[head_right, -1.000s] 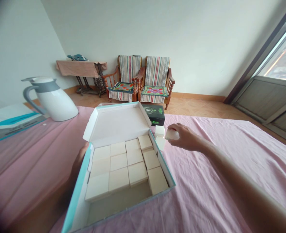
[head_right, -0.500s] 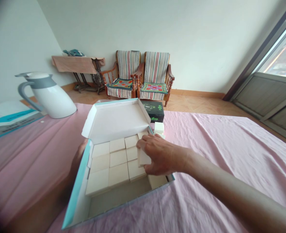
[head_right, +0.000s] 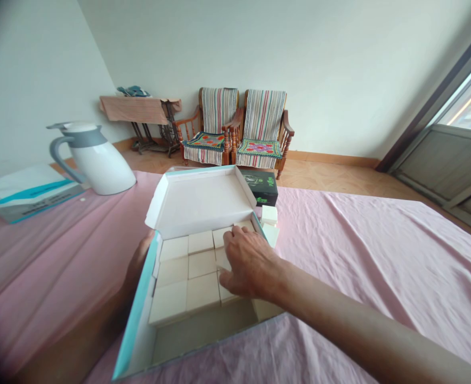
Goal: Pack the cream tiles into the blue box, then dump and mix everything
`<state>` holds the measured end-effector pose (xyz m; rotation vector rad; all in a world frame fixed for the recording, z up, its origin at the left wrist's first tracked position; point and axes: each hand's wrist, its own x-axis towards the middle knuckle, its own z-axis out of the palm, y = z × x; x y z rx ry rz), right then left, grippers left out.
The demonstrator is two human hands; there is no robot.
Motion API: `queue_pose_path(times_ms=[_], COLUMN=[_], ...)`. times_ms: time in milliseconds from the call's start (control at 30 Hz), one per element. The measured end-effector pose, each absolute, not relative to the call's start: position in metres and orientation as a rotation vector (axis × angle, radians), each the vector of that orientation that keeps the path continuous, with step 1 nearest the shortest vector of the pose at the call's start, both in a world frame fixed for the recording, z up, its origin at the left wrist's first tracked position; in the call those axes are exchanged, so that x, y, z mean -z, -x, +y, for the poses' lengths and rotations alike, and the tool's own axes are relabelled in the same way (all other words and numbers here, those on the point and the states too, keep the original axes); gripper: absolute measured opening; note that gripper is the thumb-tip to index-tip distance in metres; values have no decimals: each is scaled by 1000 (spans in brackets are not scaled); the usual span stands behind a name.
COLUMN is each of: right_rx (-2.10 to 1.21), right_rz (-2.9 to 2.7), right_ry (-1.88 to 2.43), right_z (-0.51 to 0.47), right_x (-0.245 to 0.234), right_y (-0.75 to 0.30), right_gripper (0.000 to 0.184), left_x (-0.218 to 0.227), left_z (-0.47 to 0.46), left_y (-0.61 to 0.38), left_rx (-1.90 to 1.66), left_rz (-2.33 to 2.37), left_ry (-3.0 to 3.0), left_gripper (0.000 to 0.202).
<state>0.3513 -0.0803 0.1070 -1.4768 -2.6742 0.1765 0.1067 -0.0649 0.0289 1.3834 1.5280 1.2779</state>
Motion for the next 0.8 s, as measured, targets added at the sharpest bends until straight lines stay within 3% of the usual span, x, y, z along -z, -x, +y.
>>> queue_pose_path(times_ms=[200,800], right_rx=[-141,112], right_rz=[-2659,-2452], right_ry=[1707,1806], right_z=[-85,-50], right_x=[-103,-109], right_y=[-332,-326], right_gripper=[39,42], left_x=[-21,-20], left_z=[-64,-63], left_y=[-105,-103], left_rx=[-1309,-1322], left_rz=[1419,1401], left_ry=[-1424,-1387], left_gripper=[25,24])
